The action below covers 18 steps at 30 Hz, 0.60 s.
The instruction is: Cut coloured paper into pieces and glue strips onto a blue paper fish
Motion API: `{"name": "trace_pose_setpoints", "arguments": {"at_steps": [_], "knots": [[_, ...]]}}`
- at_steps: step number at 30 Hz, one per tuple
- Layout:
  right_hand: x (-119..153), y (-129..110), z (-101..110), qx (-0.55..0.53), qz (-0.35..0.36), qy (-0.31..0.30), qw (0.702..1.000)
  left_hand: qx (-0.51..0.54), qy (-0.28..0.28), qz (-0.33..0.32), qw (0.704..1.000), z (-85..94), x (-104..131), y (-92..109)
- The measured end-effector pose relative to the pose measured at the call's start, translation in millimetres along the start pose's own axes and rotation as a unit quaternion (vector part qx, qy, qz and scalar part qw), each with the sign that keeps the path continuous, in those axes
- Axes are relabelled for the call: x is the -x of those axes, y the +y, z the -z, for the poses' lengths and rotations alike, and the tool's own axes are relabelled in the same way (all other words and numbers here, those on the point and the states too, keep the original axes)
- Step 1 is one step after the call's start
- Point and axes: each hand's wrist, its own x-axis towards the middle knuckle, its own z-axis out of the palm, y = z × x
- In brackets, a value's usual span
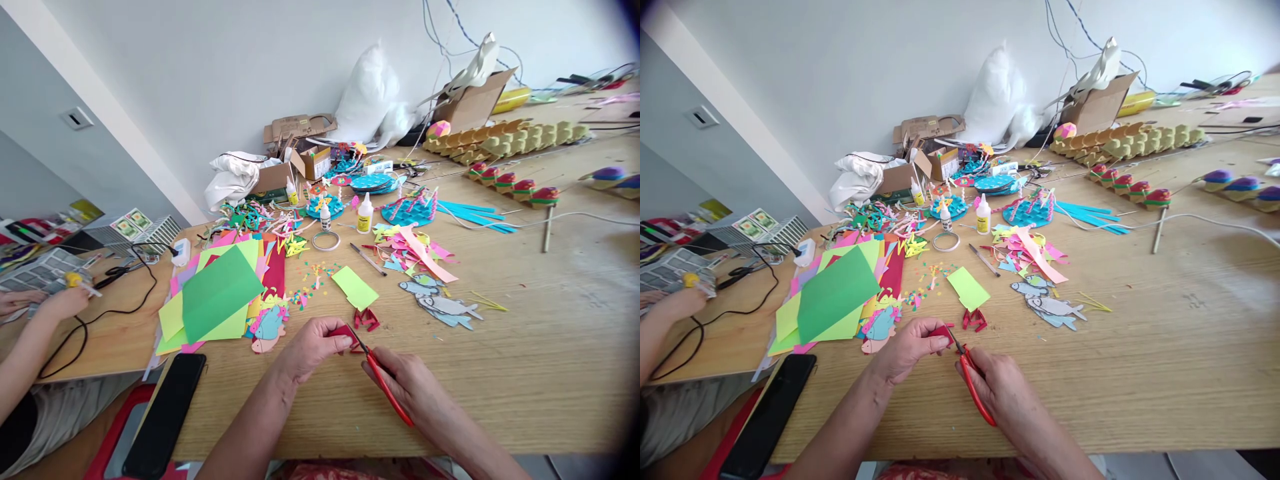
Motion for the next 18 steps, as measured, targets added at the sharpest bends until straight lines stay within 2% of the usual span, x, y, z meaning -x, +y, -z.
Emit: {"name": "trace_pose_setpoints", "arguments": {"at_steps": [4,9,13,18], "knots": [[-7,2,5,-0.152,-0.02,0.024,0.988,-0.078,0.038,0.005,0.996,-1.6,0,4],[-22,-9,13,-0.327,-0.03,0.045,0.944,-0.104,0.047,-0.018,0.993,-10.0,-1,5],[-27,-11,12,-0.363,-0.03,0.039,0.93,-0.094,0.052,-0.019,0.994,-12.2,0,5],[-28,-7,9,-0.314,0.005,0.055,0.948,-0.081,0.024,-0.006,0.996,-7.3,2,7]]}}
